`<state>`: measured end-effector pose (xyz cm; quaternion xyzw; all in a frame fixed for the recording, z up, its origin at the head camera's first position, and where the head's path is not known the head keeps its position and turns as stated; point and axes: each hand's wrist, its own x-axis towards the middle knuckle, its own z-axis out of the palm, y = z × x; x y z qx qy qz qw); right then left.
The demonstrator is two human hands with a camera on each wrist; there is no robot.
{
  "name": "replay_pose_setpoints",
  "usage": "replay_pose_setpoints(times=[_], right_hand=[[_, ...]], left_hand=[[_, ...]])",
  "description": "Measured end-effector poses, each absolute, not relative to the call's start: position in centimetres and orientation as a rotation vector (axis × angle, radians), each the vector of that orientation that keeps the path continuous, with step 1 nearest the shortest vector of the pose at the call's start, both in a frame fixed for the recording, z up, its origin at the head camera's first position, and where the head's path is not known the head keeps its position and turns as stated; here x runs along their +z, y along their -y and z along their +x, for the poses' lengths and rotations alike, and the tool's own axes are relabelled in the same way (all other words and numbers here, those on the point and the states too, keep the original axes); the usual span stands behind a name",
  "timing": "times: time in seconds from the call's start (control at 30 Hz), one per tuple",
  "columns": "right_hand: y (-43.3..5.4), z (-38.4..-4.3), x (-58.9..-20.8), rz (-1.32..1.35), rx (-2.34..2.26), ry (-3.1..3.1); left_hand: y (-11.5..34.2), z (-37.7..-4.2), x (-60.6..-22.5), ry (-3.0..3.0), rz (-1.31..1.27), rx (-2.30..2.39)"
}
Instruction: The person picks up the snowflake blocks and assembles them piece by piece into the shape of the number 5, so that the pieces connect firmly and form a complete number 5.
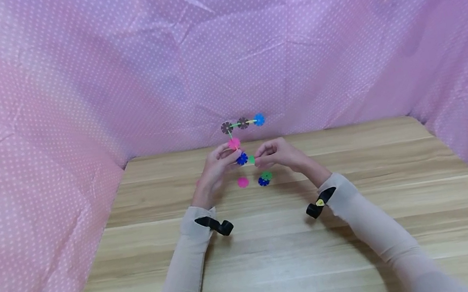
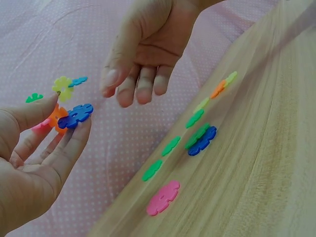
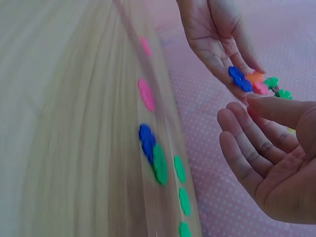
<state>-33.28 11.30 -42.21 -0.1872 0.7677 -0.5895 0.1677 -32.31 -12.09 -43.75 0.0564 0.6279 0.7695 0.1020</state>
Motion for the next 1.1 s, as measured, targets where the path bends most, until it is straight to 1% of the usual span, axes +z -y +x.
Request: replay_pose_setpoints(times=[0.3, 0.5, 0.63, 0.83, 1.1], right_hand=[[-12.3, -33.4, -42.4, -0.595, -1.420, -2.288], [-12.4, -33.2, -42.8, -0.814, -1.217, -2.356], [-12.7, -33.6, -43.3, -0.935, -1.127, -2.346], [-13.1, -34.6, -43.8, -0.959, -1.028, -2.341], [-13.2, -34.9, -43.8, -0.893, -0.998, -2.302]], left_hand=[[12.2, -32.5, -44.2, -1.845, 0.090, 2.296], [12.1, -32.4, -44.2, -1.851, 0.088, 2.314], [12.0, -32.1, -44.1, -1.884, 0.122, 2.298], [12.0, -32.0, -44.1, -1.884, 0.150, 2.299], [11.8, -32.0, -44.3, -1.874, 0.170, 2.311]])
